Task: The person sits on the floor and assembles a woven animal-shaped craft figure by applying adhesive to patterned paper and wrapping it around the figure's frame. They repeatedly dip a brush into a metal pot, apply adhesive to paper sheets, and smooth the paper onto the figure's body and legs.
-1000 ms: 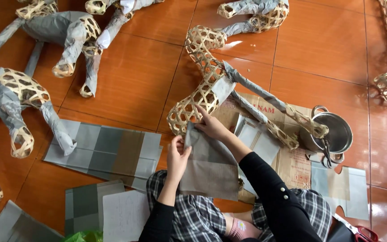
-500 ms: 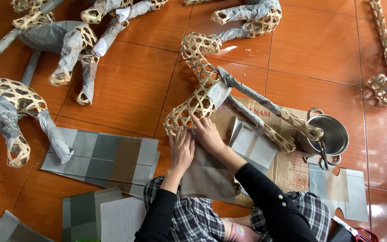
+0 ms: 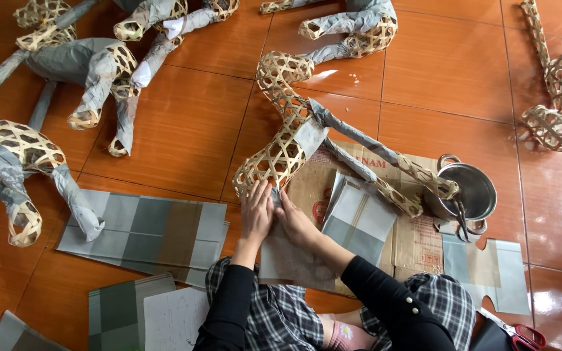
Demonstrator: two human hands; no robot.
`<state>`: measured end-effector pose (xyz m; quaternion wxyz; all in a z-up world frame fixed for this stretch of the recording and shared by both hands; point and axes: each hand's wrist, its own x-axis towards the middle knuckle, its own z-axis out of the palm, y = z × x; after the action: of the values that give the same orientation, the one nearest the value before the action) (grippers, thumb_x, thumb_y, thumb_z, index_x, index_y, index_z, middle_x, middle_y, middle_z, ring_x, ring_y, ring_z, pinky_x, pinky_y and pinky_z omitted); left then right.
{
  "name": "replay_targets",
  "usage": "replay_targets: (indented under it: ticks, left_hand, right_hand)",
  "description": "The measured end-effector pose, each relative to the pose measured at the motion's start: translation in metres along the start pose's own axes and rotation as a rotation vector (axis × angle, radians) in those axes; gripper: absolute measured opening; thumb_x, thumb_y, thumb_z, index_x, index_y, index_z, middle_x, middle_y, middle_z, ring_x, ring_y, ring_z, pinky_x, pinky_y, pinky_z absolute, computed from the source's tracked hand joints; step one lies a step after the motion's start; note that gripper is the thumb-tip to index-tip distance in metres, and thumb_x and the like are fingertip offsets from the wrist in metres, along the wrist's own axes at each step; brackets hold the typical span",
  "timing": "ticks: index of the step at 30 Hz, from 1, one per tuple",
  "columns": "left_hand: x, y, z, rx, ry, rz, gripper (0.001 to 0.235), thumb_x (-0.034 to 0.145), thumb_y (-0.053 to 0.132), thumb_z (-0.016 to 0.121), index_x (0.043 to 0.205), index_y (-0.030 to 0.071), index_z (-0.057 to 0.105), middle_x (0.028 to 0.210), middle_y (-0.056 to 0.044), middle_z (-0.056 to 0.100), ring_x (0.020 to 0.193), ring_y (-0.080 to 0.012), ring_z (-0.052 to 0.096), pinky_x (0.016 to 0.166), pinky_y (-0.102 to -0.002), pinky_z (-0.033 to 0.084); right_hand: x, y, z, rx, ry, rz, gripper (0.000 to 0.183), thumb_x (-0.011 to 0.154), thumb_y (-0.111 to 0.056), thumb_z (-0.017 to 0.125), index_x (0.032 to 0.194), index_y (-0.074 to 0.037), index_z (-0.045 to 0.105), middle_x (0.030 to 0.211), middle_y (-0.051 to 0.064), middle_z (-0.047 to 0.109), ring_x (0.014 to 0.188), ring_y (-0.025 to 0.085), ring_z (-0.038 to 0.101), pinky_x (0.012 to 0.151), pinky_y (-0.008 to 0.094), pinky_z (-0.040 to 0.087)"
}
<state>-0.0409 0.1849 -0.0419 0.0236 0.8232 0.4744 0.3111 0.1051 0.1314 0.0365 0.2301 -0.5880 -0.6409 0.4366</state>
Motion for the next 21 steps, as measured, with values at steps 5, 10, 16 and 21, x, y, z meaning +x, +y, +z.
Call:
replay_targets:
  ticks: [5, 10, 16, 21]
  left_hand:
    - [-0.003, -0.001, 0.012, 0.081, 0.116, -0.05, 0.043, 0.1, 0.025, 0.045, 0.141, 0.014, 0.053, 0.149, -0.007, 0.05, 0.139, -0.0251, 0.043, 0.112, -0.051, 0.029]
    - [-0.007, 0.041, -0.043, -0.084, 0.066, -0.638, 0.073, 0.094, 0.045, 0.059, 0.152, 0.009, 0.033, 0.144, -0.021, 0.047, 0.131, -0.0345, 0.049, 0.106, -0.054, 0.038]
    - [-0.035, 0.05, -0.074, -0.739, -0.106, -1.093, 0.078, 0.092, 0.039, 0.065, 0.155, 0.017, 0.024, 0.107, -0.015, 0.063, 0.097, -0.026, 0.064, 0.08, -0.04, 0.048]
    - [-0.032, 0.047, -0.076, -0.93, -0.049, -1.114, 0.074, 0.091, 0.017, 0.07, 0.154, 0.01, 0.03, 0.086, -0.01, 0.069, 0.076, -0.014, 0.059, 0.067, -0.029, 0.041]
  right_hand:
    - [0.033, 0.068, 0.022, 0.233, -0.046, 0.246, 0.064, 0.1, -0.064, 0.037, 0.156, -0.036, 0.025, 0.152, 0.015, 0.043, 0.139, 0.035, 0.039, 0.116, 0.046, 0.032]
    - [0.018, 0.019, 0.007, 0.329, -0.027, 0.267, 0.069, 0.101, -0.06, 0.039, 0.158, -0.024, 0.023, 0.15, 0.03, 0.038, 0.139, 0.044, 0.035, 0.116, 0.054, 0.029]
    - [0.012, -0.002, -0.003, 0.372, -0.055, 0.302, 0.078, 0.098, -0.066, 0.042, 0.159, -0.024, 0.017, 0.152, 0.03, 0.034, 0.14, 0.045, 0.032, 0.116, 0.057, 0.027]
    - [0.005, -0.021, -0.005, 0.406, -0.04, 0.381, 0.08, 0.098, -0.067, 0.041, 0.156, -0.012, 0.028, 0.149, 0.035, 0.036, 0.141, 0.049, 0.029, 0.117, 0.059, 0.023]
